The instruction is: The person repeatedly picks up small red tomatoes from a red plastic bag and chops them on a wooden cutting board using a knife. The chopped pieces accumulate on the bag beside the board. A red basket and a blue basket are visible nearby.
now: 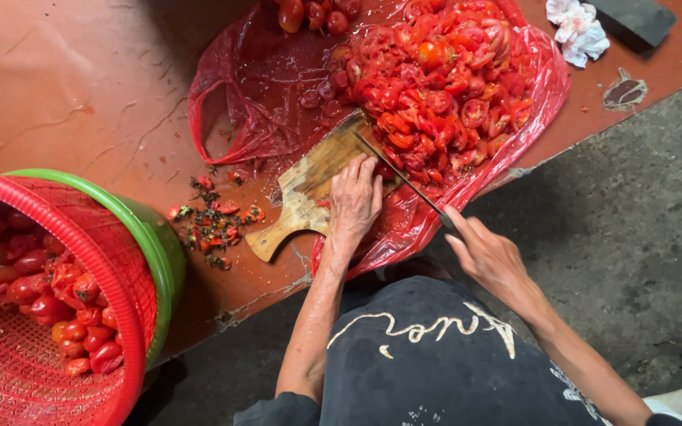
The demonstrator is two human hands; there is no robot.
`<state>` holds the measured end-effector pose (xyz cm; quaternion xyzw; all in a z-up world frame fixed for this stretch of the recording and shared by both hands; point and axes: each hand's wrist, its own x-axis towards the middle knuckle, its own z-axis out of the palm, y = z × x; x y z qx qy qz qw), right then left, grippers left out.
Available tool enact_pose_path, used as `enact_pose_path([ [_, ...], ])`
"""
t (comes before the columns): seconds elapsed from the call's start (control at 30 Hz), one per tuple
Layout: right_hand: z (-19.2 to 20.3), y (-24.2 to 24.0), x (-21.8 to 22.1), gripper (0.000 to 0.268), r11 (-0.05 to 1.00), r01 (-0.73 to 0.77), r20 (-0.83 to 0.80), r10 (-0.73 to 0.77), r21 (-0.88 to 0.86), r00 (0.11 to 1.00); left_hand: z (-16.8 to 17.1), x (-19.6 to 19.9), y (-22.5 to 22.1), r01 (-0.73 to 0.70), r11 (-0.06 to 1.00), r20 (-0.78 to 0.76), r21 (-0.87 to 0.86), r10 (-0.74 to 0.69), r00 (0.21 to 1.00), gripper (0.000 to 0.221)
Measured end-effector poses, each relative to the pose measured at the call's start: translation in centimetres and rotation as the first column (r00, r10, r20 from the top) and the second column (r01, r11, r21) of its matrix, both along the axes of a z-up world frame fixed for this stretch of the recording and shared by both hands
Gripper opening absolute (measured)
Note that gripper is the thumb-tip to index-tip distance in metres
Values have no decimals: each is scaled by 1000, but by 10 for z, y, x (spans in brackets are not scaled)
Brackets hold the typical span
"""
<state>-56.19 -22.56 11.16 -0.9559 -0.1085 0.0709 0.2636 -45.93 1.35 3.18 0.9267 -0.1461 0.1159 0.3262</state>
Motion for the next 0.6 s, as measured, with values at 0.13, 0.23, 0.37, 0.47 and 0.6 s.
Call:
enact_pose_path([
  [0.13,-15,22,38,62,999,-28,40,27,28,999,4,-2,-3,-11,1000,-38,-13,11,999,32],
  [0.23,-12,20,43,61,997,-32,57,28,63,998,8,-5,-6,-44,999,-5,-25,44,999,31],
  [0.37,7,-1,12,63,998,1,-2,-1,55,1000,7,-8,-9,-83,996,-10,-30,82,997,34],
  [0.47,17,-12,-5,63,1000,6,-53,-6,4,999,6,-5,-10,-94,995,-2,-24,94,996,38],
  [0.6,10,-4,0,62,1000,5,-69,-4,25,998,5,-5,-12,-107,994,28,-9,107,994,39],
])
